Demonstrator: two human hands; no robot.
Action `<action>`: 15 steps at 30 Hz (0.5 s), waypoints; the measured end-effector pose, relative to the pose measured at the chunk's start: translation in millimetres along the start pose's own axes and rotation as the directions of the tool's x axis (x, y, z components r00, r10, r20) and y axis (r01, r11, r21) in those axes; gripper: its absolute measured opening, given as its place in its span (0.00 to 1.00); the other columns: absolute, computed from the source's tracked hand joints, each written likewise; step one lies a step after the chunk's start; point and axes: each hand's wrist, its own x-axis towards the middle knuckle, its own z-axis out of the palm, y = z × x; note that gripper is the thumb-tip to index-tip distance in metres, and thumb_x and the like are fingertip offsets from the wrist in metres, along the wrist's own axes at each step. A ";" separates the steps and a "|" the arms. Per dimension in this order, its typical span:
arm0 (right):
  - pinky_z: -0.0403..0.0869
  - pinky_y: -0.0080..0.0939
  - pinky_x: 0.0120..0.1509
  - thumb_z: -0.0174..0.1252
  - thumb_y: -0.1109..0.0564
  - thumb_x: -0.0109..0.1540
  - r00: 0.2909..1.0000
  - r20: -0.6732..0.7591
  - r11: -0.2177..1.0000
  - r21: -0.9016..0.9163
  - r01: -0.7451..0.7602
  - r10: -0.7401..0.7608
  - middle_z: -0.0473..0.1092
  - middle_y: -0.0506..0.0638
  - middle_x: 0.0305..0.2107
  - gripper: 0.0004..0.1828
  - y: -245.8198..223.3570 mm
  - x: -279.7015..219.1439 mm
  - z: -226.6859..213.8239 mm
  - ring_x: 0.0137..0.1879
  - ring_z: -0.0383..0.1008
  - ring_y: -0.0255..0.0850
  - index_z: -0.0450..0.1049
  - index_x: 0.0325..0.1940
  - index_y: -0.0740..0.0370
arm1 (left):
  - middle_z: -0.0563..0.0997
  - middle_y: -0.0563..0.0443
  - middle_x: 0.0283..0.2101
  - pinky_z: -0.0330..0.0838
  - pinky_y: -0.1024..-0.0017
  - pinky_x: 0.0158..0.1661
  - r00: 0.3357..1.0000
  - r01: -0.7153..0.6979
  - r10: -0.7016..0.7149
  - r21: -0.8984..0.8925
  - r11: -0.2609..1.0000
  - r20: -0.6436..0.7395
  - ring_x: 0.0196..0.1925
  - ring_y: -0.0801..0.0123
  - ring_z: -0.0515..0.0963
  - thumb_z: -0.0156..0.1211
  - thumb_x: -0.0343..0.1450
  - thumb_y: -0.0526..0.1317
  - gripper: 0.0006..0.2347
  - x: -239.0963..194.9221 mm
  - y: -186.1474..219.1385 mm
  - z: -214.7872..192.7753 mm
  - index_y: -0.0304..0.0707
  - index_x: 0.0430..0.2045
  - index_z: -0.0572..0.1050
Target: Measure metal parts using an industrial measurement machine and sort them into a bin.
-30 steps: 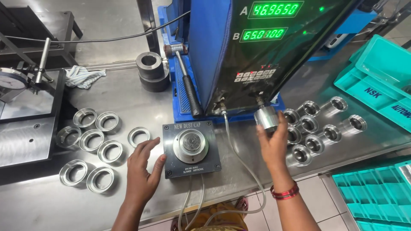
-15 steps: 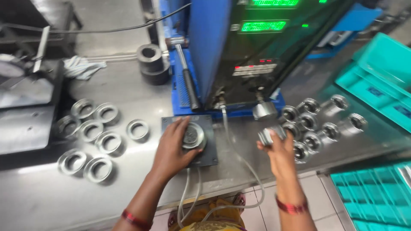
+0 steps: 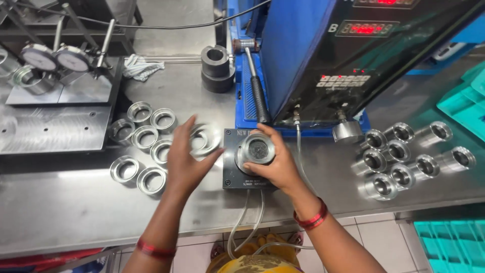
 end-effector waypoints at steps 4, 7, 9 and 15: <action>0.70 0.47 0.71 0.78 0.57 0.48 0.996 -0.001 0.905 -0.418 0.077 -0.085 0.71 0.54 0.59 0.44 0.0 -1.1 1.9 0.67 0.72 0.46 0.68 0.66 0.56 | 0.76 0.39 0.55 0.73 0.59 0.51 0.991 0.107 -0.120 0.190 0.976 0.063 0.56 0.50 0.77 0.77 0.57 0.46 0.38 -46.4 -54.5 -8.8 0.34 0.62 0.67; 0.52 0.63 0.72 0.77 0.52 0.52 0.990 0.047 0.726 -0.675 0.131 -0.136 0.64 0.62 0.65 0.47 -20.2 -13.3 -7.8 0.73 0.59 0.60 0.64 0.71 0.62 | 0.76 0.36 0.55 0.66 0.51 0.58 0.983 0.062 -0.107 0.278 0.959 0.149 0.60 0.44 0.74 0.76 0.56 0.52 0.40 -77.2 -91.0 8.7 0.35 0.62 0.69; 0.63 0.56 0.74 0.71 0.46 0.56 0.968 0.014 0.760 -0.617 0.205 -0.249 0.63 0.63 0.67 0.46 -45.3 -29.3 -20.9 0.73 0.59 0.57 0.61 0.73 0.62 | 0.78 0.42 0.53 0.54 0.40 0.61 0.953 0.089 -0.227 0.527 0.845 0.203 0.60 0.46 0.70 0.71 0.53 0.62 0.43 -87.0 -102.2 21.2 0.48 0.66 0.69; 0.68 0.63 0.67 0.55 0.56 0.65 0.758 -0.641 0.540 -0.684 -0.491 -0.122 0.59 0.70 0.62 0.33 72.7 -115.9 -189.9 0.65 0.63 0.64 0.59 0.74 0.64 | 0.65 0.34 0.70 0.45 0.31 0.62 0.955 -0.093 -0.111 0.630 0.771 0.277 0.72 0.34 0.59 0.64 0.59 0.65 0.37 -76.4 -105.3 28.6 0.55 0.64 0.70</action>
